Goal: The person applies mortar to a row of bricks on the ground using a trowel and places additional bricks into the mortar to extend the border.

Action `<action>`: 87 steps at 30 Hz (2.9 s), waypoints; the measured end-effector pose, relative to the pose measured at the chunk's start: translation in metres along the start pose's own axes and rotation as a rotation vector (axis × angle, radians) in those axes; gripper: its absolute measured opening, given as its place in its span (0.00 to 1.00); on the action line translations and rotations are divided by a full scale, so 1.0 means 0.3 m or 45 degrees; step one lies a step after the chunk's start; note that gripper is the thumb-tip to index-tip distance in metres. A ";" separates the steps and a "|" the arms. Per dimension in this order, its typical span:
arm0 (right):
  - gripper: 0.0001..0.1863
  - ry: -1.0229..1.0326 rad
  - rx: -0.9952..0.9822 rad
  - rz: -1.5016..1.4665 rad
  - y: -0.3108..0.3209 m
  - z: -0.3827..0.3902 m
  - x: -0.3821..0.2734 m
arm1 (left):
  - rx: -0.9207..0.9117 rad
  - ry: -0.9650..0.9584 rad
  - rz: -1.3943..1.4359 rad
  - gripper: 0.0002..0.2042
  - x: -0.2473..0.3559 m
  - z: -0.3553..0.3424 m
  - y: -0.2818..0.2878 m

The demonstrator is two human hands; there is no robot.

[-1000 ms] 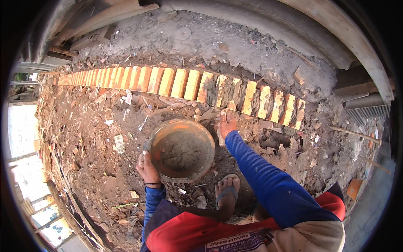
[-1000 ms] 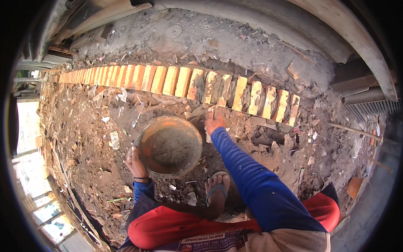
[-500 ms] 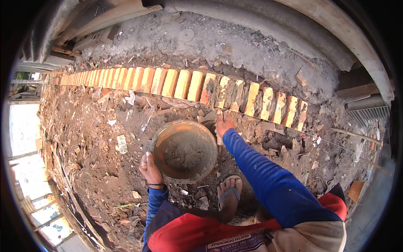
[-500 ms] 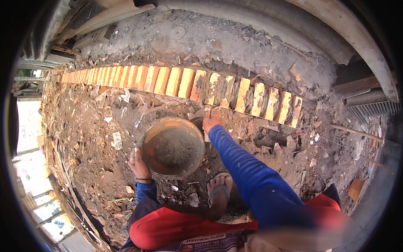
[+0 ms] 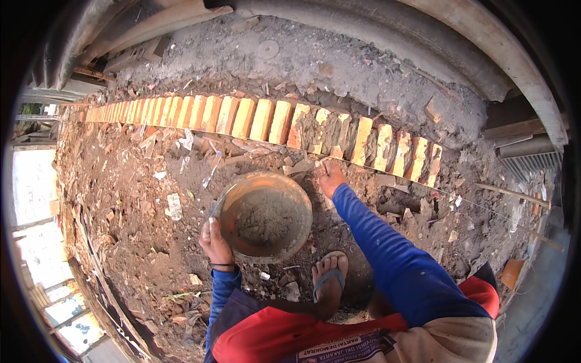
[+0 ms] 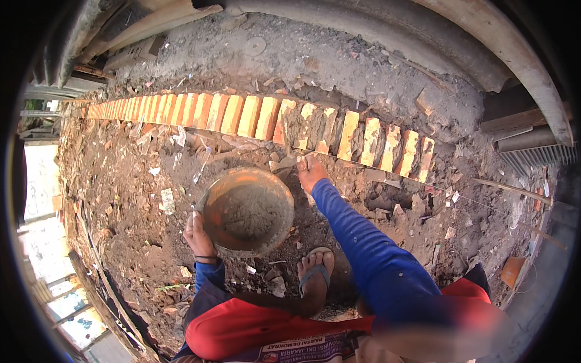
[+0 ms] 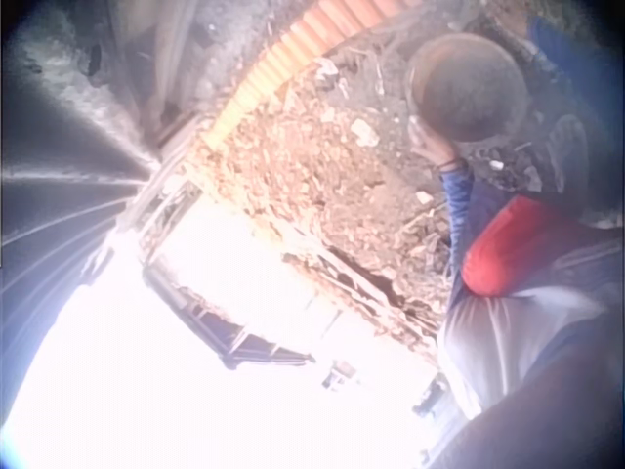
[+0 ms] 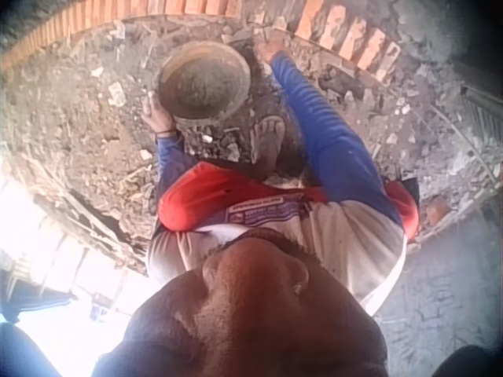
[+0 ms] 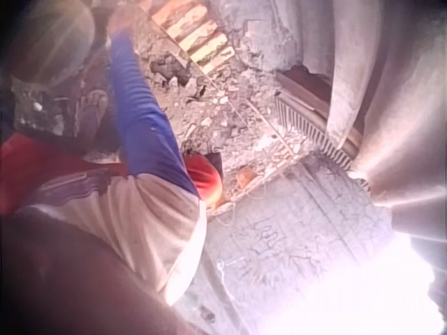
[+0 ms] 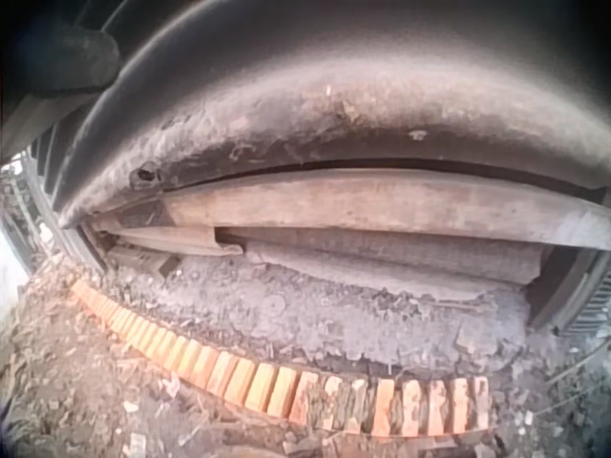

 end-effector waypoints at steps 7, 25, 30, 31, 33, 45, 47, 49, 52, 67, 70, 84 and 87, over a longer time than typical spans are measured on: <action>0.16 -0.114 -0.127 0.266 0.162 -0.050 0.075 | 0.017 -0.036 -0.013 0.13 0.032 0.011 -0.029; 0.20 -0.116 0.425 -0.084 0.199 0.074 0.227 | -0.030 -0.004 0.006 0.13 0.009 0.000 -0.026; 0.20 -0.006 0.337 0.065 0.158 0.015 0.131 | -0.034 0.042 0.083 0.13 0.027 0.013 -0.050; 0.20 0.019 0.407 0.067 0.166 0.004 0.118 | -0.034 0.004 0.036 0.13 0.036 0.013 -0.053; 0.19 -0.156 0.322 -0.023 0.162 -0.012 0.144 | -0.037 -0.043 -0.012 0.14 0.048 0.013 -0.056; 0.18 -0.216 0.328 -0.010 0.296 0.075 0.255 | -0.028 -0.043 -0.033 0.13 0.029 0.005 -0.038; 0.19 -0.143 0.309 -0.044 0.299 0.068 0.250 | -0.057 -0.040 0.040 0.13 0.022 0.006 -0.037; 0.19 -0.203 0.273 -0.055 0.294 0.072 0.276 | -0.036 -0.015 -0.020 0.13 0.013 0.007 -0.029; 0.19 -0.226 0.315 -0.058 0.288 0.080 0.304 | -0.055 -0.022 0.000 0.13 0.031 0.010 -0.038; 0.19 0.546 -0.568 0.911 0.506 0.332 -0.224 | -0.259 -0.274 -0.131 0.10 0.144 0.127 -0.187; 0.20 0.778 -0.735 1.388 0.341 0.405 -0.313 | -0.330 -0.282 -0.205 0.12 0.170 0.171 -0.229; 0.15 1.043 -0.785 0.881 0.071 0.604 -0.230 | -0.396 -0.356 -0.290 0.13 0.165 0.200 -0.250; 0.17 0.861 -0.746 0.653 0.153 0.606 -0.208 | -0.373 -0.358 -0.303 0.12 0.165 0.166 -0.256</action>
Point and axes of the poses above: each hand's wrist, its own z-axis away from the middle knuckle, its own y-axis out of the back of the hand, x = y × z, the point moved 6 cm from there along -z, towards the middle knuckle, and after that the axes turned 4 degrees about x, right-handed, at the moved point
